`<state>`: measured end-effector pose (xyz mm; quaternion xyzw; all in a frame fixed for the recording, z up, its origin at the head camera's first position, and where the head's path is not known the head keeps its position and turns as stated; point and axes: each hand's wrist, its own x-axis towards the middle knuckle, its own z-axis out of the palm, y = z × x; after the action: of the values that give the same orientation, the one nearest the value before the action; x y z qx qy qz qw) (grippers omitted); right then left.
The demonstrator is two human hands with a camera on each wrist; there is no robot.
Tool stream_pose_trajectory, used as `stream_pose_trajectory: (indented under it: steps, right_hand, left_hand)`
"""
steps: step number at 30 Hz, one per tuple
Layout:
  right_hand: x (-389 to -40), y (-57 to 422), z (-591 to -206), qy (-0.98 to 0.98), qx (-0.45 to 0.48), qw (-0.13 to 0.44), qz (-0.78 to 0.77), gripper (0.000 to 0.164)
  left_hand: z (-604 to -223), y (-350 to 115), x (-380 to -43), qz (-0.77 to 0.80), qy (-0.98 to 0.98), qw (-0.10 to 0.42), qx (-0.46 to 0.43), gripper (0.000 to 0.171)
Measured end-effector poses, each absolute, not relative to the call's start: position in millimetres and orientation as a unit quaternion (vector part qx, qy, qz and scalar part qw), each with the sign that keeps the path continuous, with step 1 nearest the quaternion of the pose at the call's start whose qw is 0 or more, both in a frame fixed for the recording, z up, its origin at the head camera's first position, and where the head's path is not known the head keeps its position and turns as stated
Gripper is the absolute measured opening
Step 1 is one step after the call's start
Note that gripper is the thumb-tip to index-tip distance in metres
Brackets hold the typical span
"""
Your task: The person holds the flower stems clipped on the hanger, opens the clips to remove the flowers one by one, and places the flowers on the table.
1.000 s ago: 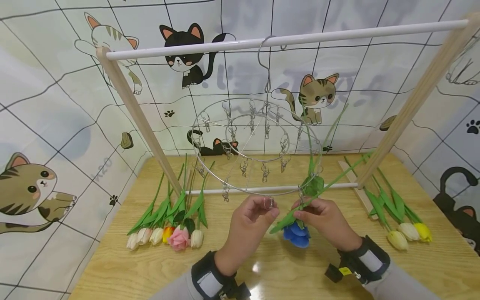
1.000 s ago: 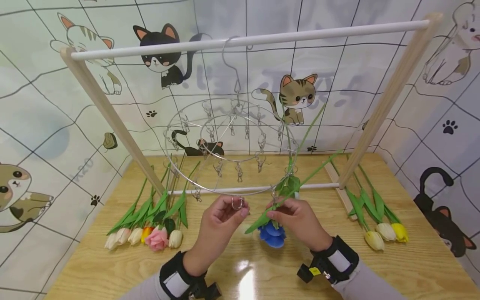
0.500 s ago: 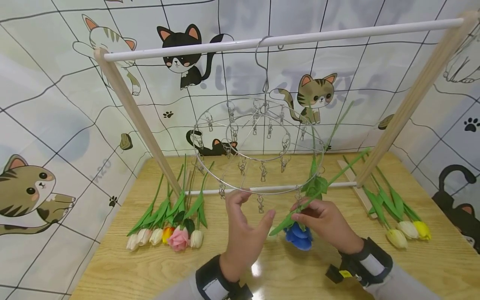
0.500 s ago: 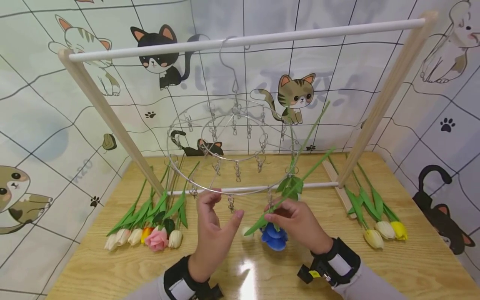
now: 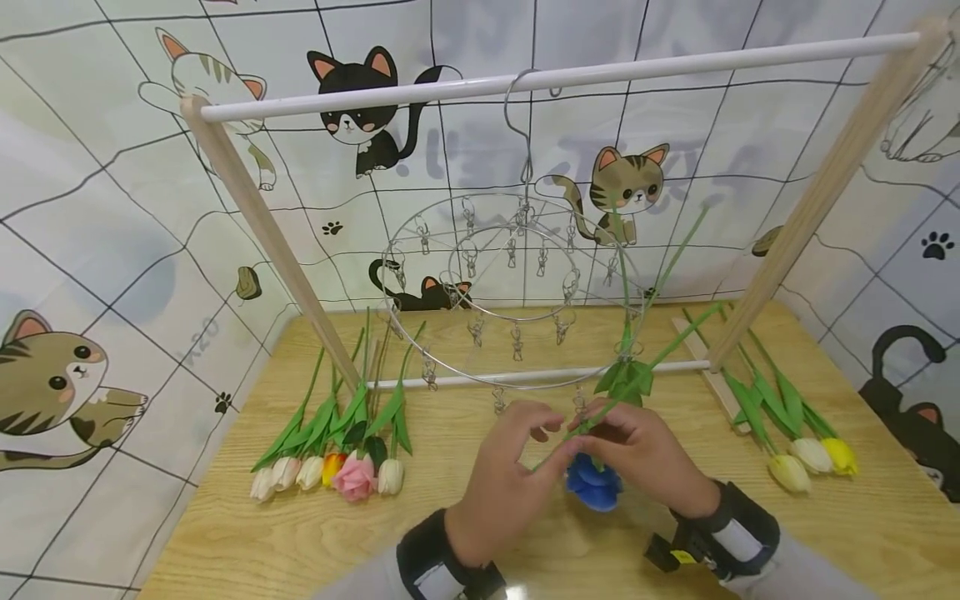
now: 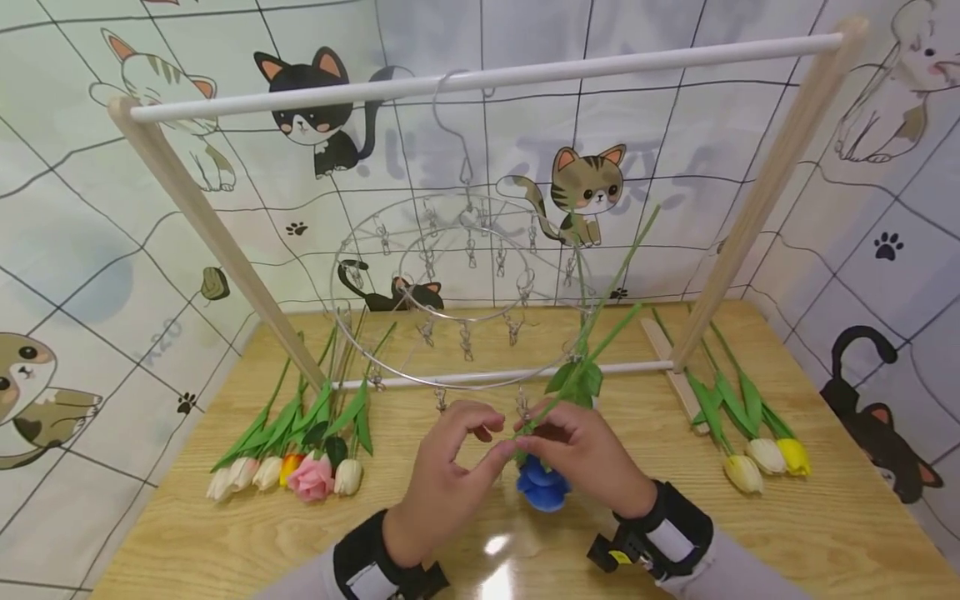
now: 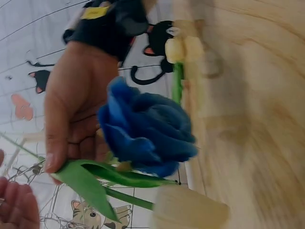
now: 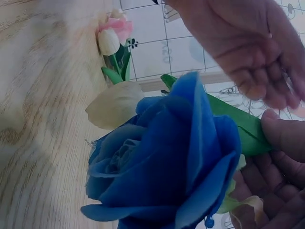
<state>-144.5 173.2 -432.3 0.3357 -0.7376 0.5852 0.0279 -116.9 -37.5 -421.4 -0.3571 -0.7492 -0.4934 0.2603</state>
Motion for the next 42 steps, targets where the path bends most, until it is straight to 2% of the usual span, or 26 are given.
stream_pose_trajectory:
  steps: [7,9,11,22,30,42]
  right_hand:
    - [-146,166,-435,-0.741,0.337,0.031,0.579,0.019]
    - [-146,165,-435,-0.742,0.338,0.035,0.578,0.021]
    - [-145,165,-436,-0.743,0.337,0.036,0.577,0.023]
    - [-145,168,-434,-0.754,0.327,0.029,0.568,0.023]
    - [-144,167,-437,-0.748,0.311,0.013,0.586,0.02]
    - [-143,166,-437,-0.742,0.318,0.009,0.59,0.021]
  left_hand:
    - [-408,-37,-128,-0.609,-0.758,0.047,-0.227,0.039]
    - [-403,-37,-132,-0.613,-0.765,0.003,-0.195,0.04]
    - [-400,-37,-135,-0.605,-0.776,-0.018,-0.177,0.041]
    - [-397,-35,-142,-0.641,-0.747,-0.071,-0.163,0.031]
    - [-401,-32,-141,-0.66,-0.731,-0.059,-0.166,0.028]
    - [-406,-31,-140,-0.662,-0.726,-0.036,-0.181,0.014]
